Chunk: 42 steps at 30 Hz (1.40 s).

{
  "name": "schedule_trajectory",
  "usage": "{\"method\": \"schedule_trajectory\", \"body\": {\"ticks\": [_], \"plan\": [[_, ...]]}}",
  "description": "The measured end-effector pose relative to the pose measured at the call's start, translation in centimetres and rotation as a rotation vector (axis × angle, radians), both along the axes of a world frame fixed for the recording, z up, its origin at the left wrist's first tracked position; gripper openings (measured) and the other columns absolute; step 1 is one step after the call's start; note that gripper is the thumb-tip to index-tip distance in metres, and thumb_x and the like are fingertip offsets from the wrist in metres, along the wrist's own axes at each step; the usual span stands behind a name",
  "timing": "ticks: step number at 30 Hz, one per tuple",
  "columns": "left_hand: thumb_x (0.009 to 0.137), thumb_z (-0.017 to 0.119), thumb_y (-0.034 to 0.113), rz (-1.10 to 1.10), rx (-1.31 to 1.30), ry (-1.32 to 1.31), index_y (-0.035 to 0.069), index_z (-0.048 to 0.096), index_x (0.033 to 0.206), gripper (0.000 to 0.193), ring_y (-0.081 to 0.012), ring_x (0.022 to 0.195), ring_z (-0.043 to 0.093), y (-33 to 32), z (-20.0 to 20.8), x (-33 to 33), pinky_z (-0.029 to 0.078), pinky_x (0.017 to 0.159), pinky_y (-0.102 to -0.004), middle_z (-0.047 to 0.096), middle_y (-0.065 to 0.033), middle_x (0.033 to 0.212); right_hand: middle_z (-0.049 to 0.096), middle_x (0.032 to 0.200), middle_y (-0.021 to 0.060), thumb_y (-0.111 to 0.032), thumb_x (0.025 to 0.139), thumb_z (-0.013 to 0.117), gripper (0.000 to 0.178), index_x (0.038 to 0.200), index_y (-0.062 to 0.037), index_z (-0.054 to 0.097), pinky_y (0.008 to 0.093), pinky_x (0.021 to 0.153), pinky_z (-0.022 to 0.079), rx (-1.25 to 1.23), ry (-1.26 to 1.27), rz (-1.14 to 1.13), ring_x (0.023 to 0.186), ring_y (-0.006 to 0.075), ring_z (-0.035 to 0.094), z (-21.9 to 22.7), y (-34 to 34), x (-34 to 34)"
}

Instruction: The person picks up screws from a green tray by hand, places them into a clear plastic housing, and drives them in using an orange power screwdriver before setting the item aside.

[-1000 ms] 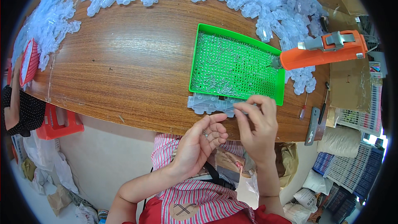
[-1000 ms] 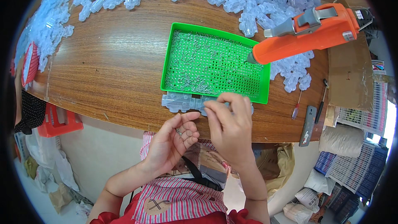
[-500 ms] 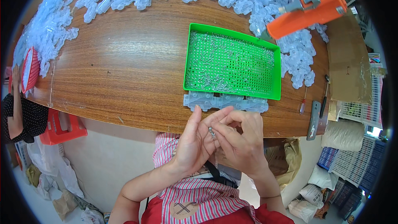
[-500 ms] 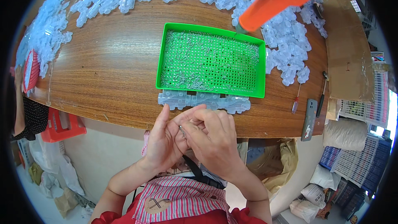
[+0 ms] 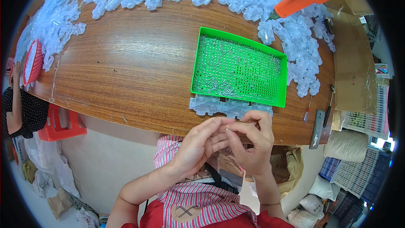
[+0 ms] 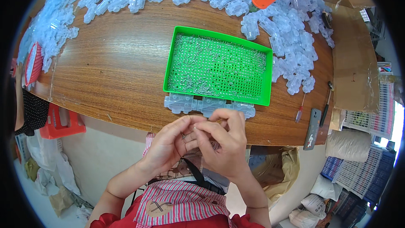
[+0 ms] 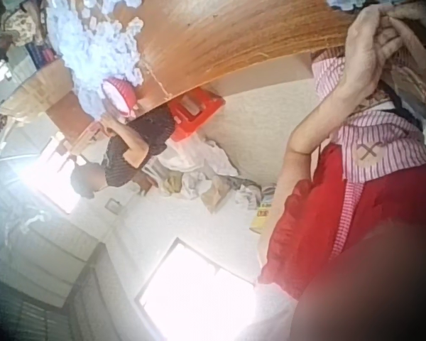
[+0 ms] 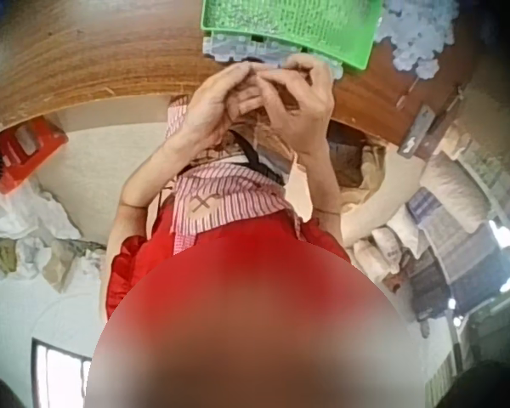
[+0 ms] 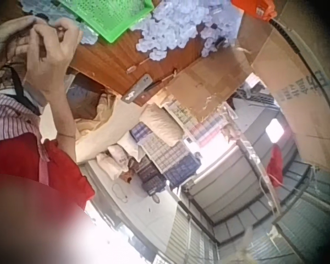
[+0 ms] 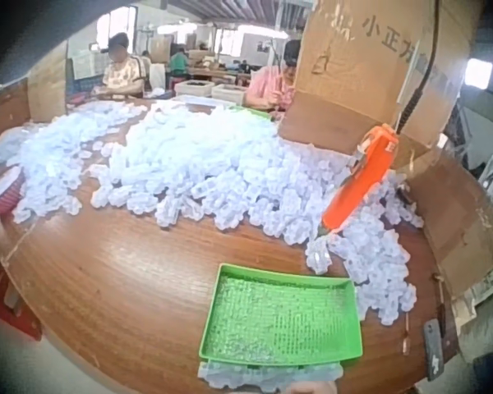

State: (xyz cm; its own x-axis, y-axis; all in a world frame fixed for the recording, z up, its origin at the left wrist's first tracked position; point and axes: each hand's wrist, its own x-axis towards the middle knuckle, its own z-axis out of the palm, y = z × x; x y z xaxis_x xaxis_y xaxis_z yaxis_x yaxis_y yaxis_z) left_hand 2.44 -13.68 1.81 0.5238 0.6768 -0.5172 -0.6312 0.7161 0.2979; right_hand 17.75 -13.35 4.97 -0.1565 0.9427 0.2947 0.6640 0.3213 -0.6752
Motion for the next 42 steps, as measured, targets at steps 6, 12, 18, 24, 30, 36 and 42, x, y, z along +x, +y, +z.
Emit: {"method": "schedule_trajectory", "body": {"ticks": [6, 12, 18, 24, 30, 36, 42], "plan": [[0.099, 0.051, 0.023, 0.009, 0.018, 0.015, 0.003, 0.056, 0.107, 0.022, -0.0123, 0.09, 0.064, -1.1, -1.4, 0.0, 0.052, 0.082, -0.0252, 0.064, -0.0057, 0.098, 0.054, 0.093, 0.0095, -0.008, 0.071, 0.073, 0.015, 0.086, -0.0078, 0.07, 0.0336, 0.064, 0.039, 0.012, -0.14, 0.012, 0.076, 0.024, 0.048, 0.4, -0.1, -0.2], [0.099, 0.052, 0.023, -0.019, 0.227, 0.273, 0.001, 0.058, 0.104, 0.023, -0.0098, 0.083, 0.061, -0.9, -2.1, -0.4, 0.051, 0.077, -0.0239, 0.063, -0.0042, 0.092, 0.054, 0.094, 0.009, -0.007, 0.069, 0.072, 0.015, 0.083, -0.0074, 0.068, 0.0351, 0.067, 0.041, 0.085, -0.315, 0.087, 0.08, 0.0256, 0.051, 0.5, 0.0, -0.5], [0.102, 0.044, 0.033, -0.009, 0.091, 0.177, 0.0, 0.059, 0.102, 0.037, -0.0123, 0.08, 0.062, -0.2, -1.9, -0.9, 0.051, 0.076, -0.0252, 0.064, -0.0071, 0.088, 0.052, 0.091, 0.0072, -0.002, 0.068, 0.073, 0.018, 0.083, -0.0075, 0.066, 0.0341, 0.065, 0.039, 0.1, -0.15, -0.013, 0.076, 0.0237, 0.047, -1.6, 2.4, -0.5], [0.101, 0.039, 0.043, -0.02, 0.009, 0.143, 0.0, 0.058, 0.108, 0.048, -0.0145, 0.082, 0.063, 0.2, -1.9, -1.4, 0.052, 0.078, -0.028, 0.065, -0.0088, 0.091, 0.053, 0.094, 0.0075, -0.004, 0.068, 0.074, 0.019, 0.085, -0.0091, 0.067, 0.0352, 0.066, 0.04, 0.123, -0.252, 0.014, 0.079, 0.0241, 0.047, -2.6, 2.8, -0.8], [0.102, 0.037, 0.044, -0.021, -0.015, 0.148, -0.001, 0.058, 0.111, 0.05, -0.0152, 0.083, 0.064, 0.2, -2.0, -1.4, 0.052, 0.078, -0.0282, 0.065, -0.0083, 0.093, 0.053, 0.096, 0.0071, -0.006, 0.07, 0.074, 0.02, 0.089, -0.0093, 0.069, 0.037, 0.07, 0.04, 0.131, -0.317, 0.042, 0.084, 0.0252, 0.05, -2.3, 2.6, -0.8], [0.101, 0.032, 0.048, -0.045, -0.017, 0.102, -0.002, 0.056, 0.114, 0.057, -0.0165, 0.087, 0.064, 0.2, -2.2, -1.5, 0.052, 0.081, -0.0294, 0.065, -0.01, 0.097, 0.054, 0.094, 0.0067, -0.004, 0.072, 0.072, 0.019, 0.091, -0.0085, 0.07, 0.0367, 0.071, 0.04, 0.125, -0.335, 0.007, 0.082, 0.0245, 0.05, -1.6, 2.4, -0.7], [0.095, 0.016, 0.067, -0.11, -0.044, -0.08, -0.006, 0.042, 0.135, 0.087, -0.0222, 0.115, 0.057, 1.0, -0.5, -2.1, 0.044, 0.101, -0.0346, 0.055, -0.0182, 0.129, 0.054, 0.093, 0.0058, -0.006, 0.074, 0.07, 0.015, 0.089, -0.0092, 0.069, 0.0337, 0.067, 0.039, -0.037, -0.142, 0.045, 0.076, 0.0228, 0.047, 0.7, 0.8, -0.9]]}}
